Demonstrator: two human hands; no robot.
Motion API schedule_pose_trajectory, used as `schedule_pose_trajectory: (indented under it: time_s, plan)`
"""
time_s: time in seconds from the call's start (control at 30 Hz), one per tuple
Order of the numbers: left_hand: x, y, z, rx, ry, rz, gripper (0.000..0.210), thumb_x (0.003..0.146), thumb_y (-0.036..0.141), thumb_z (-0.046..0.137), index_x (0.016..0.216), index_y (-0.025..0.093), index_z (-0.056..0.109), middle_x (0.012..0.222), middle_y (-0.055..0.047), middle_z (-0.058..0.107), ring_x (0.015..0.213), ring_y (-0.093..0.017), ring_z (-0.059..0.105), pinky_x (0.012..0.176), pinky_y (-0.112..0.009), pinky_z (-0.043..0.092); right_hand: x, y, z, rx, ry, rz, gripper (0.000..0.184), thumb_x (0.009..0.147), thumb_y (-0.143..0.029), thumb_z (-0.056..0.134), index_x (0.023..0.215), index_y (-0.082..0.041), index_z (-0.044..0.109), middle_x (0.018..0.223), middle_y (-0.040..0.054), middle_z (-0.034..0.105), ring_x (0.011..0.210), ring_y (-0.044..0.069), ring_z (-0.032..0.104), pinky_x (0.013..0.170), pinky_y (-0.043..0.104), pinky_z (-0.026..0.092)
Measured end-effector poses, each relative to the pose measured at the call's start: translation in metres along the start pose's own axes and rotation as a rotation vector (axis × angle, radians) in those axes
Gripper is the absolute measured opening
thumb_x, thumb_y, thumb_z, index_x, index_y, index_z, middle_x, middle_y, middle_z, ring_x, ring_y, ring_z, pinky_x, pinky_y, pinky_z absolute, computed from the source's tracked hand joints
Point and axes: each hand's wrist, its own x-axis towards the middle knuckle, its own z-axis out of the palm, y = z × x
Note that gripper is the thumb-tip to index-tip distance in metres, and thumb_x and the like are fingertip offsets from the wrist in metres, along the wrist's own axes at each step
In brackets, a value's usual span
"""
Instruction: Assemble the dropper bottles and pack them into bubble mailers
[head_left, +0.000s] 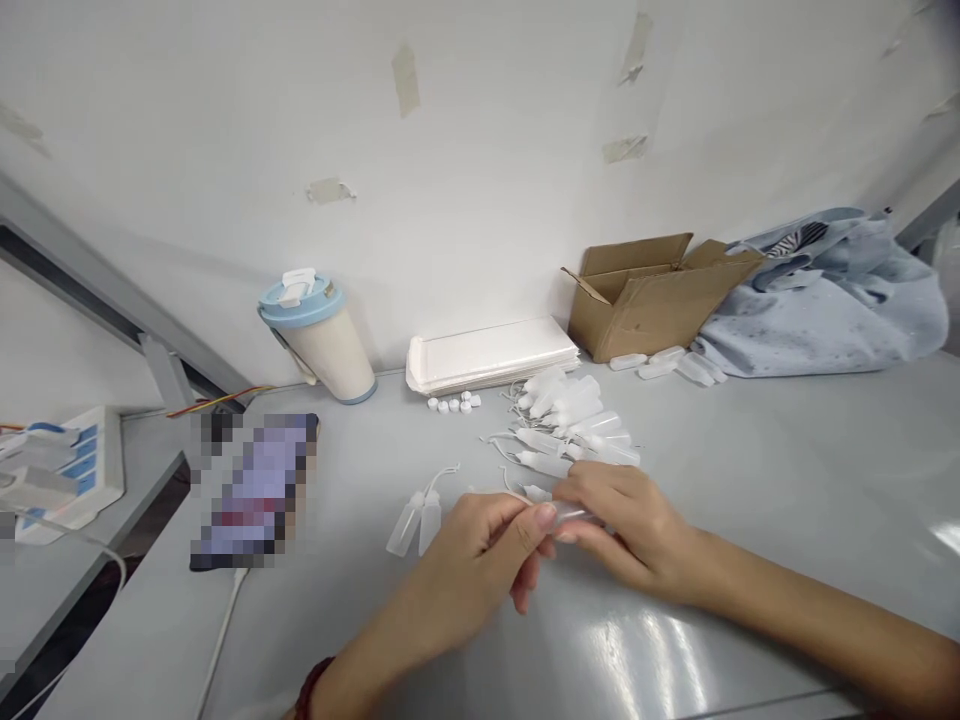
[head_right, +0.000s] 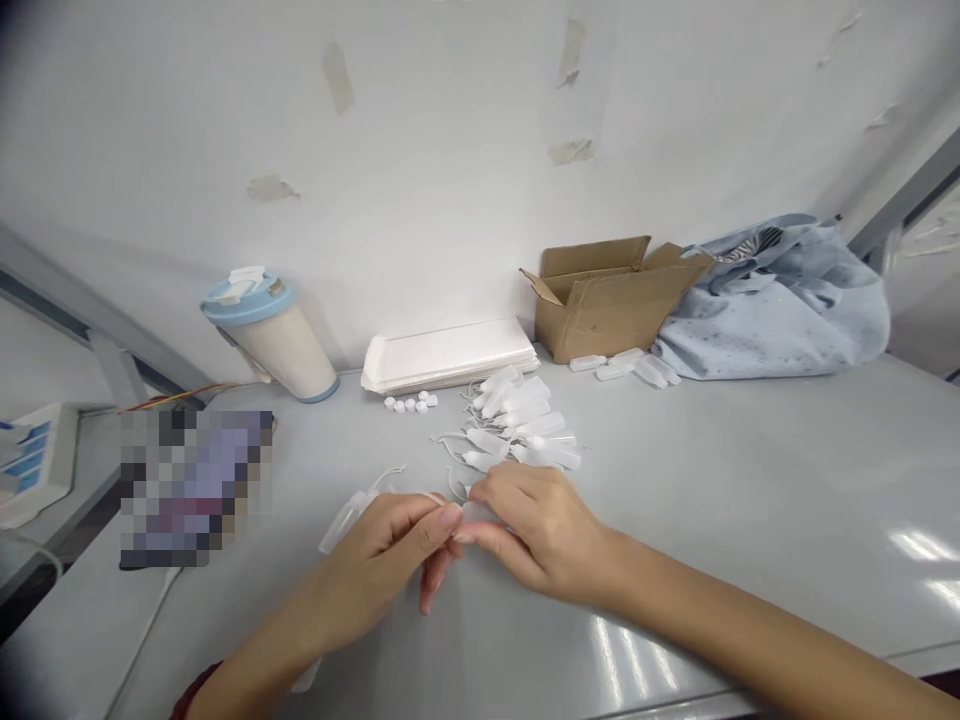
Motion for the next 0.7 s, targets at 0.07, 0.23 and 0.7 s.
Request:
schedule_pose_trajectory:
  time_s: [0.07, 0.23, 0.7]
  plan:
    - [-0.001, -0.002, 0.004, 0.154, 0.019, 0.083, 0.044, 0.099, 0.039, 0.035, 0.063, 0.018, 0.051, 0.051, 0.005, 0.051, 0.048, -0.011, 0.050, 0.051, -0.022, 0.038, 0.002, -0.002, -0.002, 0.153, -0.055, 0.156, 0.034, 0.100, -0.031, 0.037, 0.075, -0.016, 0.055, 0.060, -0.0012, 0.052, 0.053, 0.010, 0.047, 0.051, 0.022, 0.036]
    - [-0.003, -0.012, 0.015, 0.963, 0.210, 0.600, 0.037, 0.101, 0.024, 0.031, 0.072, 0.017, 0.053, 0.061, -0.001, 0.055, 0.051, -0.017, 0.050, 0.046, -0.028, 0.034, 0.003, 0.003, 0.002, 0.385, -0.186, 0.499, 0.047, 0.098, -0.038, 0.035, 0.055, -0.019, 0.035, 0.052, -0.0063, 0.027, 0.047, 0.008, 0.028, 0.045, 0.022, 0.025]
    - [-0.002, 0.002, -0.010, 0.468, 0.067, 0.128, 0.041, 0.096, 0.033, 0.046, 0.058, 0.018, 0.043, 0.053, 0.008, 0.050, 0.052, -0.008, 0.048, 0.058, -0.020, 0.037, -0.007, -0.006, 0.003, -0.115, -0.051, 0.002, 0.030, 0.101, -0.027, 0.030, 0.096, -0.012, 0.055, 0.071, 0.0044, 0.056, 0.059, 0.014, 0.049, 0.051, 0.025, 0.040]
